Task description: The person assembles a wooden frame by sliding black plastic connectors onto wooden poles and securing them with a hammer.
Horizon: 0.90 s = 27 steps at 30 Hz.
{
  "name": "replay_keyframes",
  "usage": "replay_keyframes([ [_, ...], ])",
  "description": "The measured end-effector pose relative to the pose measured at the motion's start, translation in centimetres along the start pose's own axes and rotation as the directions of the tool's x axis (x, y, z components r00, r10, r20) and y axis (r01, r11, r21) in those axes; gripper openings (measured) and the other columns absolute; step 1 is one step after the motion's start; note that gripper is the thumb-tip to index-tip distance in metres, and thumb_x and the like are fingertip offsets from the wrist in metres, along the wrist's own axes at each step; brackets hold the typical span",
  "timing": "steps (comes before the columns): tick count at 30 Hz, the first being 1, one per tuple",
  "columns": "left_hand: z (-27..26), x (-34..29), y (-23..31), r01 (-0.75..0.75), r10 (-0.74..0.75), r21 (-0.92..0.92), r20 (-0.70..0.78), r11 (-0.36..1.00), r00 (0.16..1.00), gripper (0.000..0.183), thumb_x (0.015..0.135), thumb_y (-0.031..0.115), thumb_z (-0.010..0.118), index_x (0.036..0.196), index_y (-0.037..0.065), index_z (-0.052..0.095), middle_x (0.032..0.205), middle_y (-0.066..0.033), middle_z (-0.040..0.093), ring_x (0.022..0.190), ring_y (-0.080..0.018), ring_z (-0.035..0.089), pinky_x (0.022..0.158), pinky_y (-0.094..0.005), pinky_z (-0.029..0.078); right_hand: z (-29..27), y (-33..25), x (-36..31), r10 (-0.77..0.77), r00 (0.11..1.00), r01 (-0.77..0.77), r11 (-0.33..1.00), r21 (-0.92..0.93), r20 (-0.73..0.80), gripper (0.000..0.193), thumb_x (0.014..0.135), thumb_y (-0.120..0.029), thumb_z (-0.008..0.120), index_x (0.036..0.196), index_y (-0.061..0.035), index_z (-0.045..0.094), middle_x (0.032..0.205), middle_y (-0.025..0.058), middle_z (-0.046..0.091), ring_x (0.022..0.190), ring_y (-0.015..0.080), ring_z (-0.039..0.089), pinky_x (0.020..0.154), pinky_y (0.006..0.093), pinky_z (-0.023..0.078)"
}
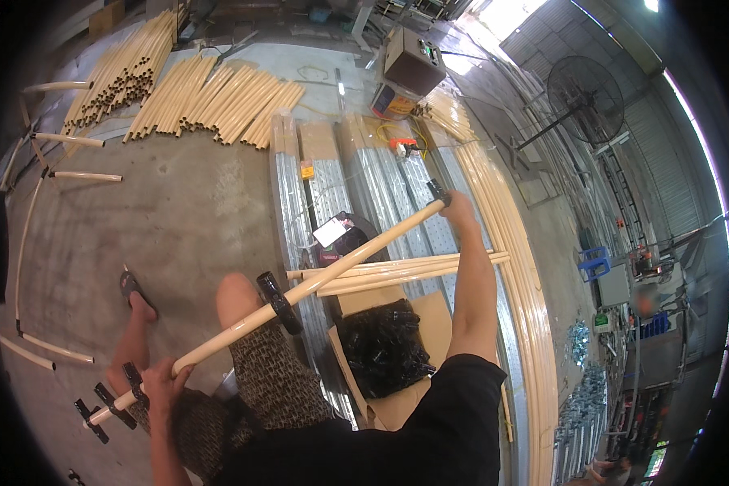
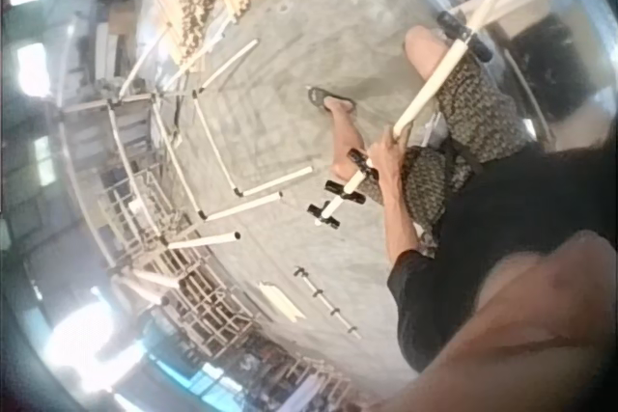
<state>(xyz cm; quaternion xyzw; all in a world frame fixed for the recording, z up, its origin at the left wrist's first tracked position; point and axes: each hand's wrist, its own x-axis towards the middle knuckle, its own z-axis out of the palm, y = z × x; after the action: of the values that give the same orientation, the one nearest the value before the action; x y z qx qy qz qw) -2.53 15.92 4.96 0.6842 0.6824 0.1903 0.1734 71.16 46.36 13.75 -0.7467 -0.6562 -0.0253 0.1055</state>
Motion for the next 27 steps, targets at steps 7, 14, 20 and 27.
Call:
replay_keyframes([
  [7, -1.1, 0.5, 1.4, 0.070, -0.069, -0.044, 0.004, 0.997, 0.998, 0.041, 0.083, 0.043, 0.077, 0.081, 0.003, 0.067, 0.063, -0.0182, 0.061, 0.062, -0.0386, 0.062, 0.060, -0.0488, 0.045, -2.3, 1.4, -1.9, 0.352, 0.902, -0.255, 0.902, 0.348, -0.252, 0.038, 0.075, -0.012, 0.082, 0.107, 0.0024, 0.069, 0.087, 0.0148, 0.074, 0.080, 0.0277, 0.073, 0.072, 0.0373, 0.056],
  [14, -2.4, 1.3, 2.1, 0.182, -0.172, -0.055, 0.149, 0.982, 0.974, 0.044, 0.088, 0.045, 0.071, 0.088, 0.002, 0.071, 0.069, -0.0216, 0.063, 0.070, -0.0423, 0.063, 0.068, -0.0500, 0.047, -10.0, -15.2, -12.7, 0.078, 0.990, -0.128, 0.185, 0.974, 0.115, 0.033, 0.086, -0.002, 0.072, 0.116, 0.0049, 0.063, 0.097, 0.0142, 0.073, 0.085, 0.0224, 0.073, 0.079, 0.0331, 0.056],
  [20, -3.4, 1.5, 3.2, 0.192, -0.164, -0.118, 0.212, 0.974, 0.963, 0.045, 0.089, 0.047, 0.068, 0.096, 0.003, 0.071, 0.079, -0.0213, 0.067, 0.079, -0.0416, 0.065, 0.073, -0.0500, 0.047, -7.0, -26.4, -20.1, -0.223, 0.952, -0.227, -0.060, 0.972, 0.208, 0.050, 0.077, 0.002, 0.081, 0.123, 0.0034, 0.062, 0.112, 0.0115, 0.071, 0.104, 0.0214, 0.069, 0.090, 0.0343, 0.054],
  [27, -2.1, -0.2, 2.9, 0.039, -0.040, -0.232, -0.001, 0.972, 0.999, 0.036, 0.087, 0.033, 0.075, 0.105, 0.002, 0.069, 0.092, -0.0187, 0.068, 0.089, -0.0410, 0.064, 0.078, -0.0493, 0.048, -5.8, -35.4, -24.4, -0.424, 0.888, -0.236, -0.087, 0.968, 0.179, 0.049, 0.070, 0.006, 0.084, 0.115, 0.0057, 0.063, 0.115, 0.0205, 0.069, 0.109, 0.0260, 0.067, 0.098, 0.0400, 0.054],
])
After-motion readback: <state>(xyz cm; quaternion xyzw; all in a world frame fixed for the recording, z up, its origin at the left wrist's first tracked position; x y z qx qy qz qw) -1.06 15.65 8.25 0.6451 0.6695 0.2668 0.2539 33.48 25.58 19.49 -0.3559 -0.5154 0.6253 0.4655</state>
